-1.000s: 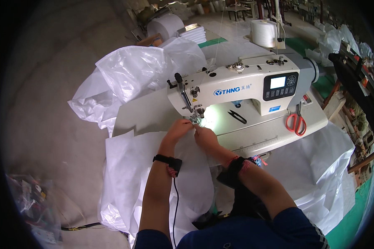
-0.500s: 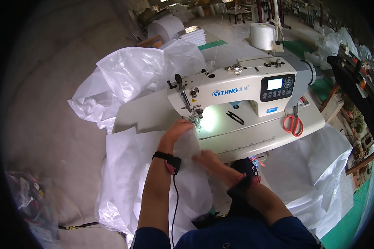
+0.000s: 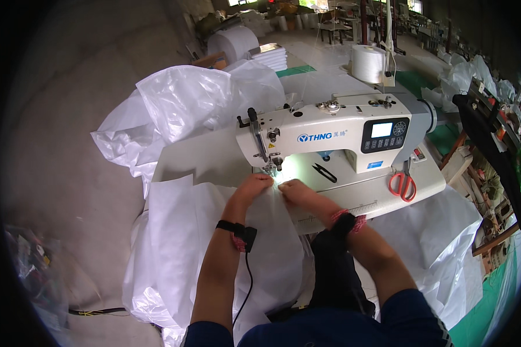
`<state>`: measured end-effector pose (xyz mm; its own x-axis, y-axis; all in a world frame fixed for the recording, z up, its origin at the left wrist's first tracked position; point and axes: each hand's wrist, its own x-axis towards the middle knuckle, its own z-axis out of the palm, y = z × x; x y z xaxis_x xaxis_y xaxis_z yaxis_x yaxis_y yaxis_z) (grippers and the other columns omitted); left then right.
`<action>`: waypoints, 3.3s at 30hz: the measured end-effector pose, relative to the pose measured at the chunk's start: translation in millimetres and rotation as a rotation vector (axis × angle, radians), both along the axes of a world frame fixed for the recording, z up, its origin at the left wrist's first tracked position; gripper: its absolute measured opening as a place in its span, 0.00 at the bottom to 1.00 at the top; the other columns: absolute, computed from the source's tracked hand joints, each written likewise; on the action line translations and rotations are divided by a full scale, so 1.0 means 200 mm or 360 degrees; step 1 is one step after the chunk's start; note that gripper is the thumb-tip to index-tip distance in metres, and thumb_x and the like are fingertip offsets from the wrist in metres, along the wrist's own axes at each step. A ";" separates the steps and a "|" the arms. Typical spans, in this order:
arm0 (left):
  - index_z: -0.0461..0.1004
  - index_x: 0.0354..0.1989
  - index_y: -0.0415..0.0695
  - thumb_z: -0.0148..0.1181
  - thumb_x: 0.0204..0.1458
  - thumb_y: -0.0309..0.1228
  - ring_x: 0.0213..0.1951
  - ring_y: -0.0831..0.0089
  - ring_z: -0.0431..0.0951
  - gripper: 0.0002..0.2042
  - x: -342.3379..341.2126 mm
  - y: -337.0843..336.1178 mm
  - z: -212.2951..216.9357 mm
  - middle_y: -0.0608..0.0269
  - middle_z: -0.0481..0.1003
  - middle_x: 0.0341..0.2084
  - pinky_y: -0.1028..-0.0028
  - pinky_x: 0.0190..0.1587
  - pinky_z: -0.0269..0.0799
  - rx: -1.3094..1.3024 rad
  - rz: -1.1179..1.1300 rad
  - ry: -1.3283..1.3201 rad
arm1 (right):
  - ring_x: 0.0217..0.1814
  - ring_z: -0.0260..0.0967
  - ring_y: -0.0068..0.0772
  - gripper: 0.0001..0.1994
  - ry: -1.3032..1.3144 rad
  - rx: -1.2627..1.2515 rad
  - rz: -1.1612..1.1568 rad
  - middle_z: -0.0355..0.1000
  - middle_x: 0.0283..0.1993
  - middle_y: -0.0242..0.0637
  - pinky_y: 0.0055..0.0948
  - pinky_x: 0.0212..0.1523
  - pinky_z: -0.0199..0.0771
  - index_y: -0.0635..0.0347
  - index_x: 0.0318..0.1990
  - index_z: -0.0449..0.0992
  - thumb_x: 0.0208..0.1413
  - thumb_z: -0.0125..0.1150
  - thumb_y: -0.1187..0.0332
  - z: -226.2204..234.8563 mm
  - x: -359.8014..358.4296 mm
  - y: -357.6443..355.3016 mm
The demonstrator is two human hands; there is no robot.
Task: Sewing large white plastic sheets or bags using an industrial sewing machine.
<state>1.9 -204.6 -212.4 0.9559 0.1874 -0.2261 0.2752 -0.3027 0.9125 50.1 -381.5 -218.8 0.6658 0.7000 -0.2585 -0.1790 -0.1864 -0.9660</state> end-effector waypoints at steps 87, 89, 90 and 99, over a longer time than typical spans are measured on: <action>0.68 0.41 0.43 0.51 0.48 0.29 0.47 0.57 0.68 0.12 -0.29 -0.36 -0.12 0.57 0.69 0.44 0.61 0.51 0.61 0.1650 0.0174 -0.0975 | 0.17 0.66 0.17 0.17 -0.0151 0.0757 -0.0723 0.70 0.23 0.30 0.17 0.14 0.61 0.60 0.39 0.74 0.55 0.53 0.54 -0.03 0.12 0.12; 0.68 0.41 0.43 0.51 0.48 0.29 0.47 0.57 0.68 0.12 -0.28 -0.36 -0.13 0.57 0.69 0.44 0.61 0.51 0.61 0.1679 0.0179 -0.0977 | 0.15 0.64 0.17 0.17 -0.0234 0.0537 -0.0762 0.69 0.20 0.31 0.18 0.14 0.60 0.61 0.35 0.74 0.56 0.52 0.54 -0.04 0.13 0.14; 0.68 0.41 0.43 0.51 0.48 0.29 0.46 0.57 0.68 0.12 -0.28 -0.36 -0.13 0.57 0.69 0.44 0.61 0.51 0.61 0.1704 0.0149 -0.0964 | 0.13 0.63 0.18 0.17 -0.0265 0.0535 -0.0797 0.68 0.18 0.32 0.18 0.13 0.60 0.61 0.32 0.74 0.56 0.51 0.55 -0.05 0.13 0.14; 0.69 0.42 0.42 0.51 0.48 0.29 0.49 0.58 0.67 0.12 -0.34 -0.40 -0.12 0.57 0.69 0.45 0.61 0.52 0.60 0.1651 0.0114 -0.0964 | 0.12 0.63 0.18 0.16 -0.0263 0.0559 -0.0842 0.66 0.18 0.31 0.18 0.13 0.60 0.60 0.31 0.74 0.56 0.51 0.56 -0.04 0.12 0.14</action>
